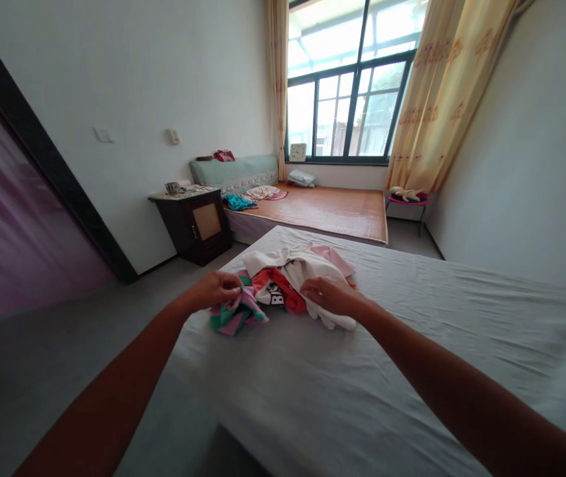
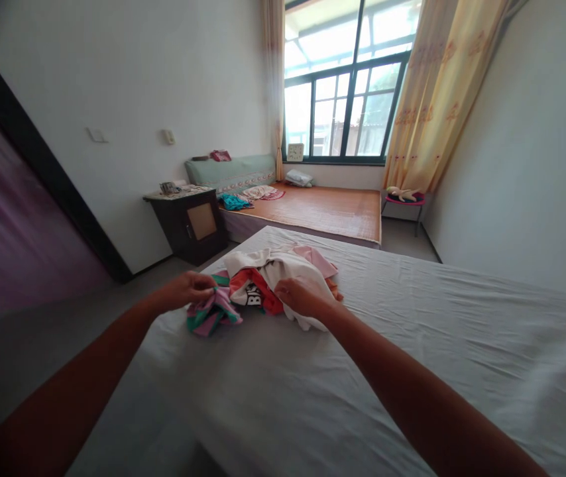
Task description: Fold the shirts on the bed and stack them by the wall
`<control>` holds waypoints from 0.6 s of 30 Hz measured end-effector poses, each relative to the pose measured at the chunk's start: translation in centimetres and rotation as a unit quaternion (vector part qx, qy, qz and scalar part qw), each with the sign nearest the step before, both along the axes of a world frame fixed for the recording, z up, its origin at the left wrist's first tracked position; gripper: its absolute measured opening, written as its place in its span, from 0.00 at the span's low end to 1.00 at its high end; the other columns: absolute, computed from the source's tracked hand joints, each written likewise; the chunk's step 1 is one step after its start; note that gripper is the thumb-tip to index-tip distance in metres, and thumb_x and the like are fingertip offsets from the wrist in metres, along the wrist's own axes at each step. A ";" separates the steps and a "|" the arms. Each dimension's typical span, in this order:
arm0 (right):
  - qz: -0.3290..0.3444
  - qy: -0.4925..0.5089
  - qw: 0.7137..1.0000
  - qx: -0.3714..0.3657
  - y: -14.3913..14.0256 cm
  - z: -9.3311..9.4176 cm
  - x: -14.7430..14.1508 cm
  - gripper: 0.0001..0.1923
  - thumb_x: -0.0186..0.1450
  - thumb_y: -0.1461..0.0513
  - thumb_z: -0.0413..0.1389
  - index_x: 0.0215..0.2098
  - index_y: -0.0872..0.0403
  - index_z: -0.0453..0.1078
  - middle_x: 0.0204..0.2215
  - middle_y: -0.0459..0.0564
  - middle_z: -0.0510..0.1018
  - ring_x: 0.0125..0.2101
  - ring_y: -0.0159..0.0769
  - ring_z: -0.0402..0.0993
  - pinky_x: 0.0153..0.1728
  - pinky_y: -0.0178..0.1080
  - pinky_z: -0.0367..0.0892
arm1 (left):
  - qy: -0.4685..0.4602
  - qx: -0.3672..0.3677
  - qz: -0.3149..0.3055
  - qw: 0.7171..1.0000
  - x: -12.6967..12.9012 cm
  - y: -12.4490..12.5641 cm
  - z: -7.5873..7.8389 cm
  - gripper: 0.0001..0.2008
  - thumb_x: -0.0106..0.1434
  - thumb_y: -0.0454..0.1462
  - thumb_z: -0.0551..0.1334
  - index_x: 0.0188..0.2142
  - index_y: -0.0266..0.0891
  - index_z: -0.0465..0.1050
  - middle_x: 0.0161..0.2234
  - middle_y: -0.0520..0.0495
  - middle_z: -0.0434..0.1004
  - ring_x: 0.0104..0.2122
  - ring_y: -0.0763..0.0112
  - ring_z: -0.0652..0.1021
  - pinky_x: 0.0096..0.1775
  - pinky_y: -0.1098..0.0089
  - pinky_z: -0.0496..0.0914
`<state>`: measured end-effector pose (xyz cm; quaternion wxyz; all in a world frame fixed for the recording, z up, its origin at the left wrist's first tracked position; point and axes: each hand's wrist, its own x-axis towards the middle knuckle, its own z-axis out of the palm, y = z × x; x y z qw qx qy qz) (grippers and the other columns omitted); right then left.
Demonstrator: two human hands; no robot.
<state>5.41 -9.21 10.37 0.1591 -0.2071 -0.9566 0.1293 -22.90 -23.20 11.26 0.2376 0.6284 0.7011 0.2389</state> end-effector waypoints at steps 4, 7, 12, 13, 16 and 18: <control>0.044 0.076 0.989 -0.120 -2.1 1.1 -1.3 0.17 0.62 0.52 0.55 0.46 0.49 0.72 0.34 0.45 0.79 0.31 0.33 0.72 0.32 0.34 0.62 | -0.253 0.186 0.069 0.947 1.5 0.4 5.5 0.15 0.54 0.45 0.66 0.34 0.36 0.74 0.25 0.51 0.75 0.24 0.75 0.74 0.27 0.75 0.71; 0.078 0.128 0.964 -0.218 -4.0 1.6 -2.8 0.31 0.54 0.48 0.62 0.53 0.50 0.66 0.41 0.47 0.78 0.35 0.35 0.73 0.33 0.34 0.65 | -0.351 0.245 0.083 0.900 4.6 1.1 8.4 0.16 0.51 0.42 0.69 0.37 0.37 0.74 0.29 0.49 0.78 0.26 0.73 0.78 0.27 0.76 0.74; 0.066 0.222 0.931 -0.282 -3.1 1.6 -3.5 0.16 0.61 0.51 0.55 0.41 0.52 0.72 0.34 0.44 0.78 0.35 0.35 0.72 0.35 0.34 0.66 | -0.446 0.375 0.107 0.806 5.8 2.8 10.8 0.10 0.53 0.38 0.68 0.33 0.38 0.71 0.27 0.53 0.78 0.25 0.76 0.78 0.26 0.80 0.74; 0.039 0.255 0.922 -0.289 -2.1 1.8 -3.1 0.16 0.61 0.52 0.55 0.41 0.53 0.72 0.33 0.45 0.78 0.33 0.34 0.72 0.33 0.34 0.66 | -0.459 0.411 0.126 0.777 5.3 3.1 11.1 0.09 0.54 0.38 0.68 0.32 0.39 0.70 0.26 0.54 0.77 0.24 0.78 0.78 0.26 0.81 0.74; -0.017 0.304 0.914 -0.268 1.5 3.2 -1.2 0.19 0.59 0.54 0.57 0.45 0.54 0.70 0.31 0.46 0.78 0.28 0.32 0.71 0.29 0.34 0.64 | -0.491 0.489 0.167 0.701 3.6 3.8 11.8 0.06 0.56 0.35 0.65 0.30 0.40 0.67 0.25 0.58 0.76 0.24 0.81 0.78 0.27 0.83 0.73; -0.021 0.256 0.947 -0.191 3.5 4.5 0.2 0.15 0.57 0.58 0.58 0.41 0.54 0.72 0.28 0.45 0.78 0.26 0.31 0.69 0.29 0.34 0.62 | -0.497 0.519 0.157 0.678 3.6 3.9 12.4 0.05 0.58 0.33 0.63 0.30 0.40 0.67 0.26 0.58 0.76 0.25 0.81 0.78 0.29 0.82 0.74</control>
